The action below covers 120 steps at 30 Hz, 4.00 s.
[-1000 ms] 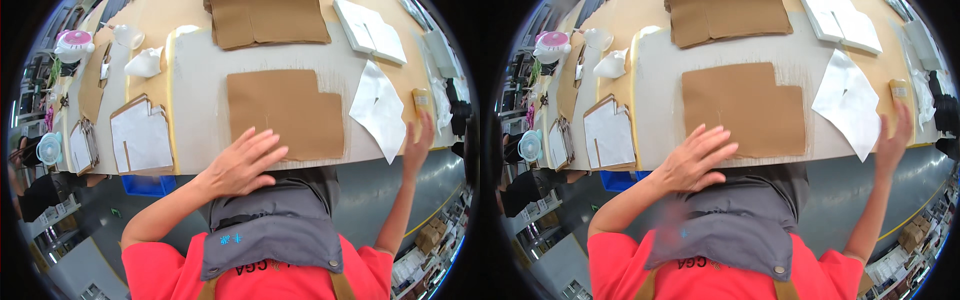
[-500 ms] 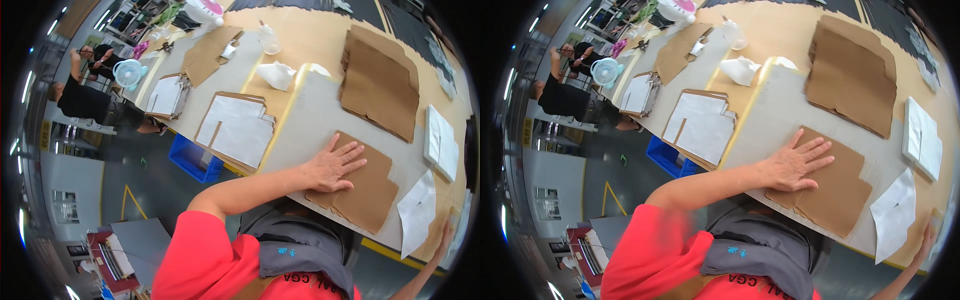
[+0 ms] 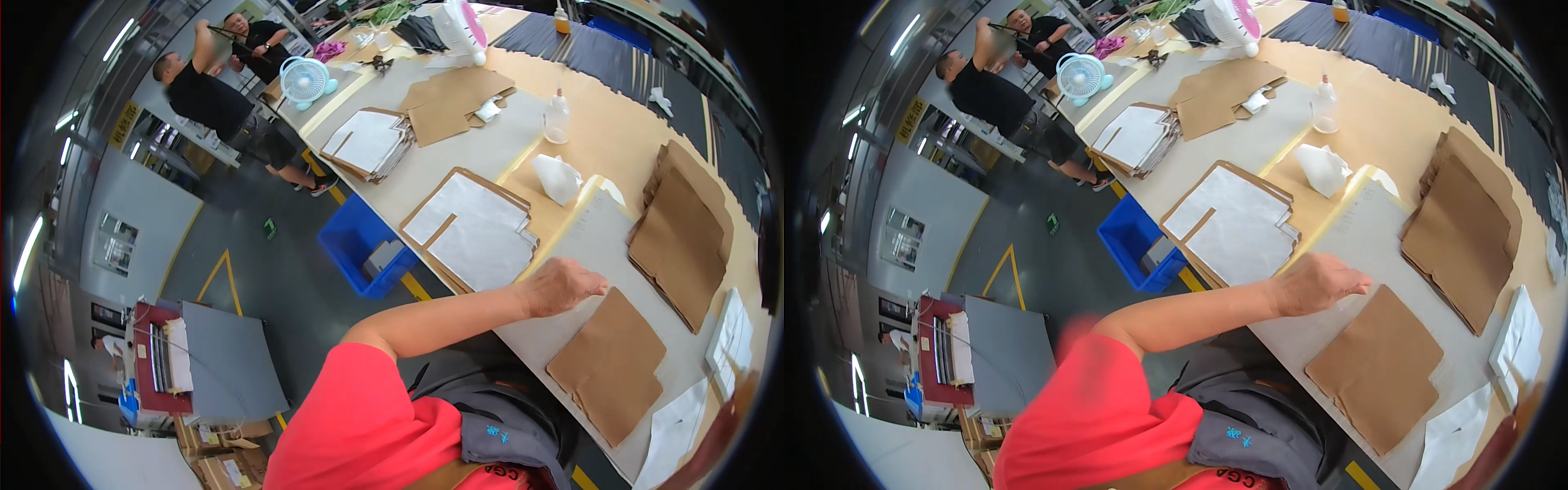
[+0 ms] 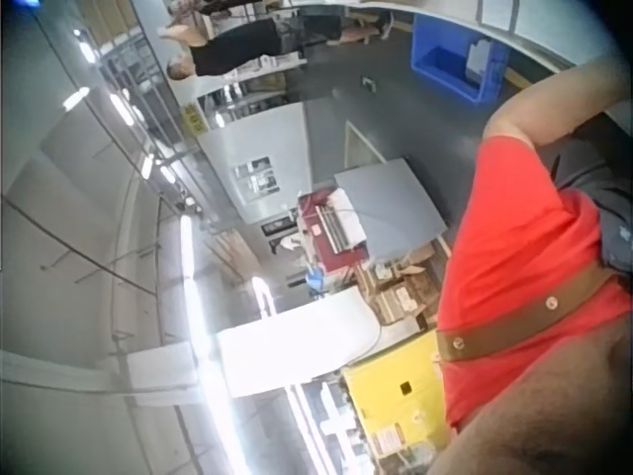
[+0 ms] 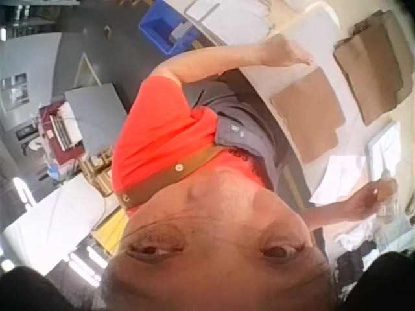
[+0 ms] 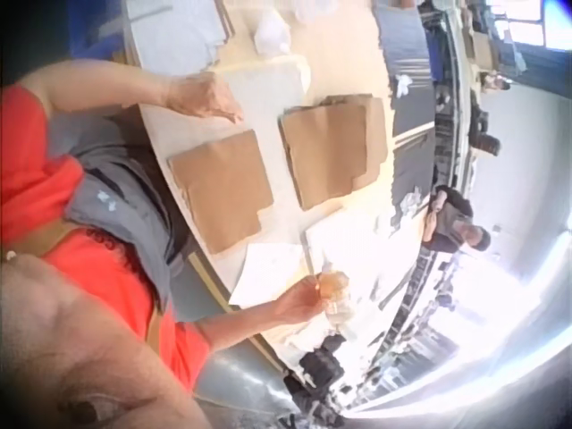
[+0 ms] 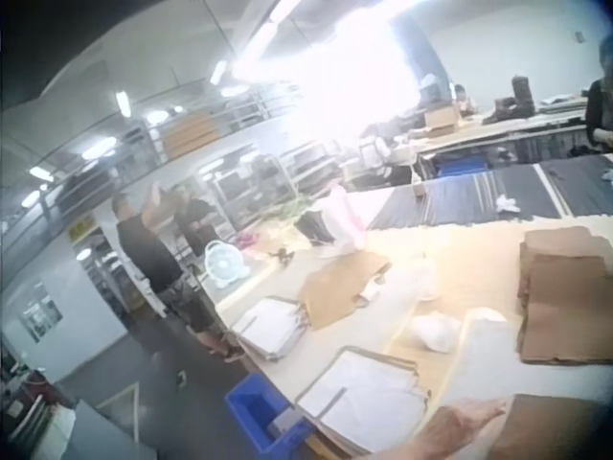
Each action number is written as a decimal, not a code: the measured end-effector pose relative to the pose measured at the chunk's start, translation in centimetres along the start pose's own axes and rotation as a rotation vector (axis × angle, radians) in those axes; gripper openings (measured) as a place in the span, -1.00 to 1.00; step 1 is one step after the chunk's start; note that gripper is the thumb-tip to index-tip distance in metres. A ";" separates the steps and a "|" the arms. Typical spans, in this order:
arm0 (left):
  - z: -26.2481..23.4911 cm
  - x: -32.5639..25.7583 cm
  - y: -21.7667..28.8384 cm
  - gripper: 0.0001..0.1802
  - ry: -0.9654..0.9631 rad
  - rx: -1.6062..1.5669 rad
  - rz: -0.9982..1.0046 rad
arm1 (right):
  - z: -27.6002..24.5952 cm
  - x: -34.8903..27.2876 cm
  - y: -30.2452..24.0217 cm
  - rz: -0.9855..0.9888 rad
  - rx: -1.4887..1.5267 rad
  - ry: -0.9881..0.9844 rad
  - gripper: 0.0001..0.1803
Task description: The person applies glue from a squeeze bottle onto a brown cardboard piece and then places a white paper insert on top, pressing it down to adhere. They repeat this process with multiple cardboard and paper pieces on a workbench.
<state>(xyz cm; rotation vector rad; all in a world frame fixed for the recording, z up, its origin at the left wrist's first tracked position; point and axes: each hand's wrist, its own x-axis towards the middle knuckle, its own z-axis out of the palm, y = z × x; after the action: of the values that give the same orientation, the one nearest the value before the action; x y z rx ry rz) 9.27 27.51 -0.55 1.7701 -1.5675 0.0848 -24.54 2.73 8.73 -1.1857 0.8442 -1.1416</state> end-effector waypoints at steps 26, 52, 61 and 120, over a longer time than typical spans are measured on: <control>-5.1 6.0 -16.3 -0.66 -0.063 0.281 -0.068 | 31.7 0.8 16.3 0.153 0.176 -0.369 -0.14; -5.2 7.0 -10.7 -0.82 -0.193 0.417 0.595 | 16.1 -0.8 7.3 0.227 0.161 -0.327 -0.43; -0.7 -0.4 -2.0 -0.60 -0.024 0.077 0.066 | 7.2 -8.0 7.1 -0.149 -0.090 -0.144 -0.11; 2.6 -6.3 4.8 -0.70 -0.037 -0.135 -0.203 | -0.5 -7.4 9.9 -0.375 -0.570 0.037 0.14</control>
<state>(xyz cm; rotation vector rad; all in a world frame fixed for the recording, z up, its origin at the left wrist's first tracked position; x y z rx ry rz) 2.43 31.37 -3.32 1.8209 -1.3769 -0.1496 -24.62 9.66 -1.53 -1.8560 1.0425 -1.2640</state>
